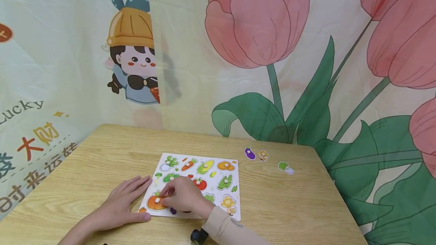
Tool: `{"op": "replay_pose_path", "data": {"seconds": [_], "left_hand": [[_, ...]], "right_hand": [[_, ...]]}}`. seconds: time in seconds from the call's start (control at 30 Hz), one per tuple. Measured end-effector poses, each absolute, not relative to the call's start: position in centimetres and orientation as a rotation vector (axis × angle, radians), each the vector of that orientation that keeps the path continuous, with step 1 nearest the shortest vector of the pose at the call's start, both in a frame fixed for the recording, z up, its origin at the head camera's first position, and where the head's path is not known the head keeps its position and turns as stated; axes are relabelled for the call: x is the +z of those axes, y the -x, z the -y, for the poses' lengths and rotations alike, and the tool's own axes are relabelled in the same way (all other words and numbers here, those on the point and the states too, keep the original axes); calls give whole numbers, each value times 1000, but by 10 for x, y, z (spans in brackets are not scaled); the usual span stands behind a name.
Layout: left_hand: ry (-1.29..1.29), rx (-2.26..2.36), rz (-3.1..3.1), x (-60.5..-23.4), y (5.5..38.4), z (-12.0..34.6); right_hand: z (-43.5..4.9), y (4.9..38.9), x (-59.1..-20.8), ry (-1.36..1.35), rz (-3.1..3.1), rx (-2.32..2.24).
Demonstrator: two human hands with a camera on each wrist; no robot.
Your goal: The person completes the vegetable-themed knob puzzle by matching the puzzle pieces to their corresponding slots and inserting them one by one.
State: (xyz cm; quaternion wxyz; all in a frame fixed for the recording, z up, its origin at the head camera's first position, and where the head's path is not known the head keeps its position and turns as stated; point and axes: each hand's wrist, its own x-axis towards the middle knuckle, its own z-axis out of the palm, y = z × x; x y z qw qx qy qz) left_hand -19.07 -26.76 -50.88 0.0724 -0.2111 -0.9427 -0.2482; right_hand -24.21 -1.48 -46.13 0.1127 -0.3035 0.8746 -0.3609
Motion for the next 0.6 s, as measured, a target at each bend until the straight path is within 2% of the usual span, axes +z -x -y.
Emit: {"op": "replay_pose_path", "data": {"seconds": [0.33,0.6], "left_hand": [[626,-732,2838,-507,192,266],[623,-727,2850,-506,192,266]], "right_hand": [[-28,257,-447,878,-2652,-1043],[-87,293,-443,789,-2751,-1074]]}}
